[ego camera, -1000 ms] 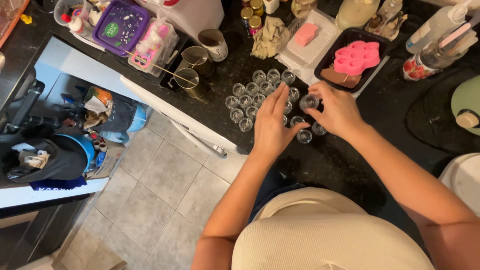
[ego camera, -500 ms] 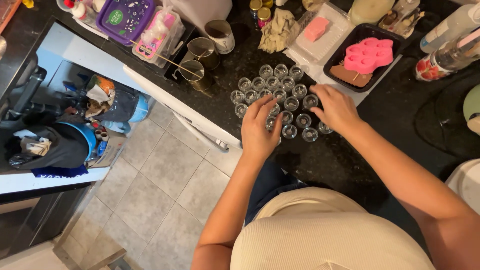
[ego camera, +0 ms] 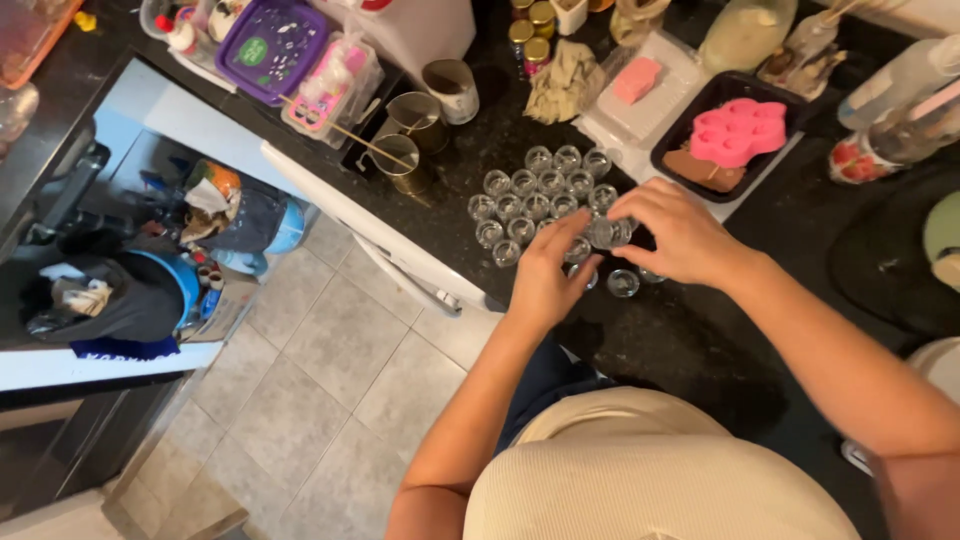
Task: Arranging small clear containers on a countertop and retrieving bottles from a shelf
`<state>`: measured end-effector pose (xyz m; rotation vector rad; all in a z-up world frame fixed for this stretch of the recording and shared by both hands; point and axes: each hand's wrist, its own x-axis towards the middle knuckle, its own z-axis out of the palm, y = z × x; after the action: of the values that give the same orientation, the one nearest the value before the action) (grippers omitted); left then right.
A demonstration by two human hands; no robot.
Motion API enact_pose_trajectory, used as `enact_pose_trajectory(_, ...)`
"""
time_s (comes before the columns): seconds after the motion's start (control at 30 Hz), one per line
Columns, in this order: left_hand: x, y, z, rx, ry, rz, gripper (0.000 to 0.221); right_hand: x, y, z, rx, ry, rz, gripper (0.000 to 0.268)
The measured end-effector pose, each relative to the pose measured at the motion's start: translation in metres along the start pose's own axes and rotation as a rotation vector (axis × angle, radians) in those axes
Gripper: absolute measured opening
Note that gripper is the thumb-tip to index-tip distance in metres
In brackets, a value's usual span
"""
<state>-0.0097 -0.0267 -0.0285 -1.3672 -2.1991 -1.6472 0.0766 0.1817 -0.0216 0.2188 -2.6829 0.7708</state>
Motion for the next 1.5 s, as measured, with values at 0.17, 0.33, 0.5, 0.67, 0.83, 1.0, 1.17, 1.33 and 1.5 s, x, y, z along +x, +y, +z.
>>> enact_pose_trajectory(0.17,0.028,0.046,-0.001,-0.158,0.069,0.116,0.053,0.003,-0.082,-0.057,0.102,0.326,0.105,0.040)
enact_pose_trajectory(0.33,0.047,0.088,-0.019,-0.236,0.054,0.178,0.048,0.000,-0.127,-0.103,0.089,0.464,0.113,0.012)
enact_pose_trajectory(0.5,0.062,0.105,-0.032,-0.181,-0.144,0.378,0.041,0.002,-0.138,-0.136,-0.270,0.375,-0.107,0.012)
enact_pose_trajectory(0.67,0.073,0.105,-0.031,-0.185,-0.187,0.408,0.043,0.005,-0.145,-0.152,-0.498,0.281,-0.105,0.008)
enact_pose_trajectory(0.83,0.082,0.110,-0.029,-0.169,-0.200,0.411,0.051,0.008,-0.147,-0.163,-0.744,0.226,-0.139,0.012)
enact_pose_trajectory(1.0,0.089,0.120,-0.031,-0.196,-0.210,0.362,0.044,0.014,-0.144,-0.168,-0.645,0.188,-0.175,0.012)
enact_pose_trajectory(1.17,0.093,0.115,-0.031,-0.208,-0.222,0.317,0.049,0.015,-0.137,-0.176,-0.637,-0.020,-0.066,0.010)
enact_pose_trajectory(1.33,0.094,0.108,-0.034,-0.209,-0.153,0.267,0.051,0.016,-0.135,-0.176,-0.550,-0.052,-0.059,0.025)
enact_pose_trajectory(1.5,0.098,0.108,-0.035,-0.255,-0.139,0.264,0.049,0.012,-0.132,-0.161,-0.149,0.191,0.104,0.062)
